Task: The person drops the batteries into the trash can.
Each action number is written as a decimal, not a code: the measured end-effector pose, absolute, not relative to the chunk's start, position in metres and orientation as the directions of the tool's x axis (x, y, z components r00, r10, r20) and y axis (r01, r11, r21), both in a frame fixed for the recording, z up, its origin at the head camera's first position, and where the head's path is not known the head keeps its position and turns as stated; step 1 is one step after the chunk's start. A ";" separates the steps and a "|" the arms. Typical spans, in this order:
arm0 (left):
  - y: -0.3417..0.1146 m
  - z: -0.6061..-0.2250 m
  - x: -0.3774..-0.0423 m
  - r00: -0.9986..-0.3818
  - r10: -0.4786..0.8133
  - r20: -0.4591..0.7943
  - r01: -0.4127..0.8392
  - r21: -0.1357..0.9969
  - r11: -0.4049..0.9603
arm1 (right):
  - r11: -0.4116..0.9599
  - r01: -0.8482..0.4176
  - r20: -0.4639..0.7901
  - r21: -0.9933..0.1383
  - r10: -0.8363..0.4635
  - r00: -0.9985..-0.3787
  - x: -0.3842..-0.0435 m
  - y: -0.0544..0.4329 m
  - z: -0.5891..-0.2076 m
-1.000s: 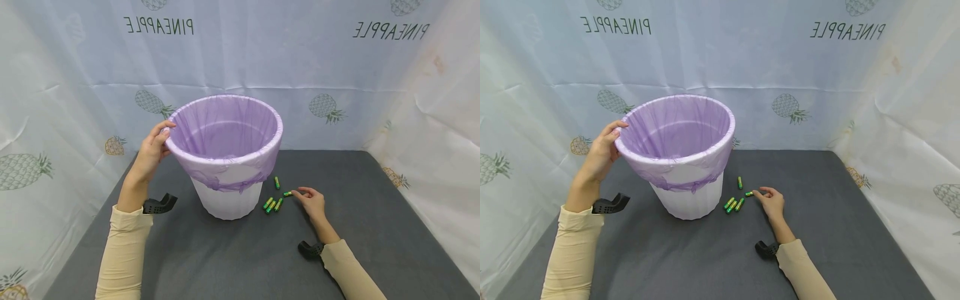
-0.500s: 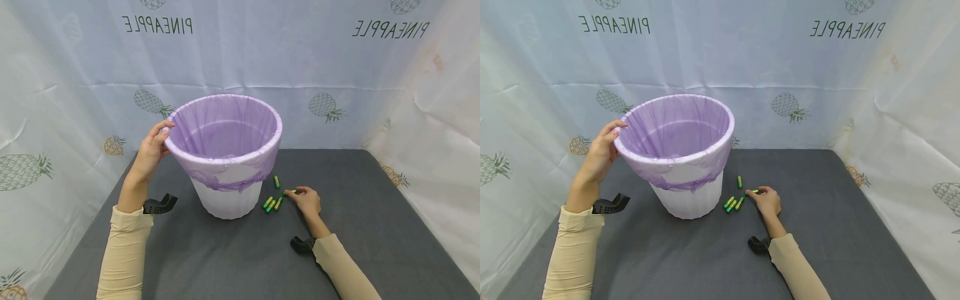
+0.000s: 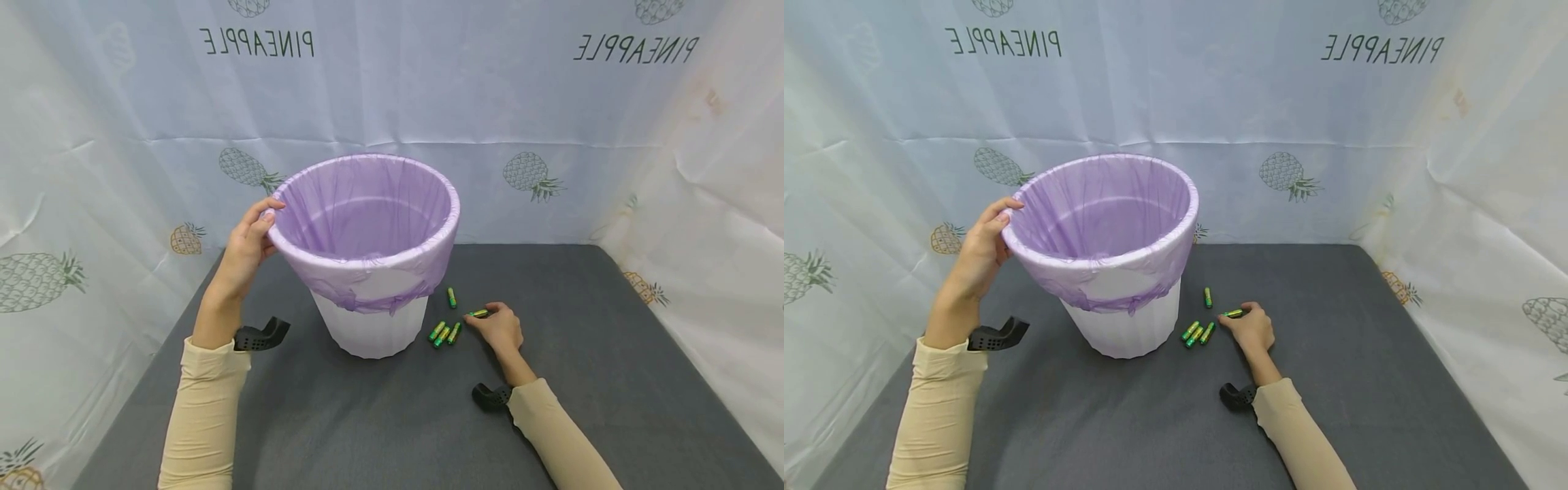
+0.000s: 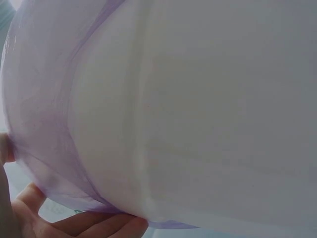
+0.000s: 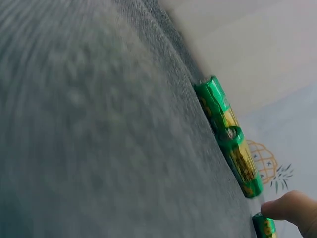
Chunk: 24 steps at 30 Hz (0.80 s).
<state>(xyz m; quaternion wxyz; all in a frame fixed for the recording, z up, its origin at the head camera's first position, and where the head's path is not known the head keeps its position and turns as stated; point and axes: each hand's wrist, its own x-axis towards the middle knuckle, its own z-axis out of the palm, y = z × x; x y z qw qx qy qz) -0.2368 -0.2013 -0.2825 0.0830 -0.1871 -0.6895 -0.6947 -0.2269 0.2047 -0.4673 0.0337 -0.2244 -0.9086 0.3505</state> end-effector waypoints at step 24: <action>-0.200 -0.281 -0.235 -0.927 0.127 0.353 0.356 0.935 0.003 | 0.586 0.095 0.001 -0.805 0.160 -0.987 -0.228 0.231 -0.467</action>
